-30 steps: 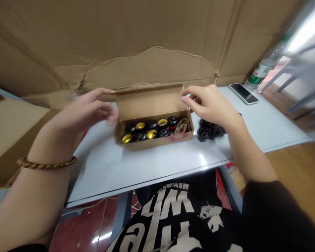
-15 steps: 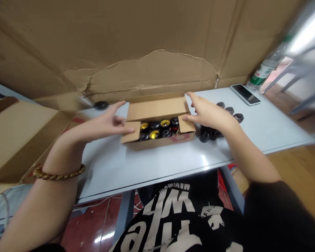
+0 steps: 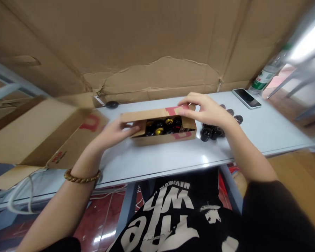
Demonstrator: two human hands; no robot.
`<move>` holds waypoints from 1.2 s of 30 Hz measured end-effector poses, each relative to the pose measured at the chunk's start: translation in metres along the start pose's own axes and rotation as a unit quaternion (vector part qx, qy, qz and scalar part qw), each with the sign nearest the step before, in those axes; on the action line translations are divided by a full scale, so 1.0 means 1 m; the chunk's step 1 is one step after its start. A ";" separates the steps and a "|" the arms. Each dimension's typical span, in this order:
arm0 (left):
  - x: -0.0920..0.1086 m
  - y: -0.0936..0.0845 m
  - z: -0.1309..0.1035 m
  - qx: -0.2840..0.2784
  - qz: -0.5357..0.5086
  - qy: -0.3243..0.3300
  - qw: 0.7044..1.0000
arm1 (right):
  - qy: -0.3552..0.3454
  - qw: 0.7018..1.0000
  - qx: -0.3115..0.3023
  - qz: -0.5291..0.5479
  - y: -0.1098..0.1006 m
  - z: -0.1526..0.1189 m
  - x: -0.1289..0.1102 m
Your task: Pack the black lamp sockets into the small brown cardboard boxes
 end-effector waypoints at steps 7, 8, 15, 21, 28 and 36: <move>0.019 -0.002 -0.014 -0.078 0.013 0.127 0.989 | 0.005 0.989 -0.148 0.007 0.034 -0.004 0.000; 0.024 -0.002 -0.015 -0.051 0.016 0.146 0.988 | 0.004 0.988 -0.151 0.004 0.036 -0.004 0.001; 0.028 0.019 -0.024 0.021 0.049 0.205 0.977 | -0.022 0.984 -0.177 -0.015 0.047 -0.013 -0.013; 0.021 0.024 -0.031 0.066 0.093 0.251 0.961 | -0.049 0.980 -0.115 -0.152 0.067 -0.029 -0.028; 0.028 0.034 -0.039 0.114 0.147 0.271 0.944 | -0.119 0.918 -0.051 -0.374 0.105 -0.036 -0.050; 0.008 -0.031 -0.049 0.225 0.284 0.110 0.925 | -0.046 0.882 -0.116 -0.454 0.115 0.003 -0.043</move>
Point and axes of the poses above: each hand's wrist, its own z-axis towards the middle knuckle, its own y-axis out of the palm, x = y × z, the point moved 8 cm from there along z, towards the middle knuckle
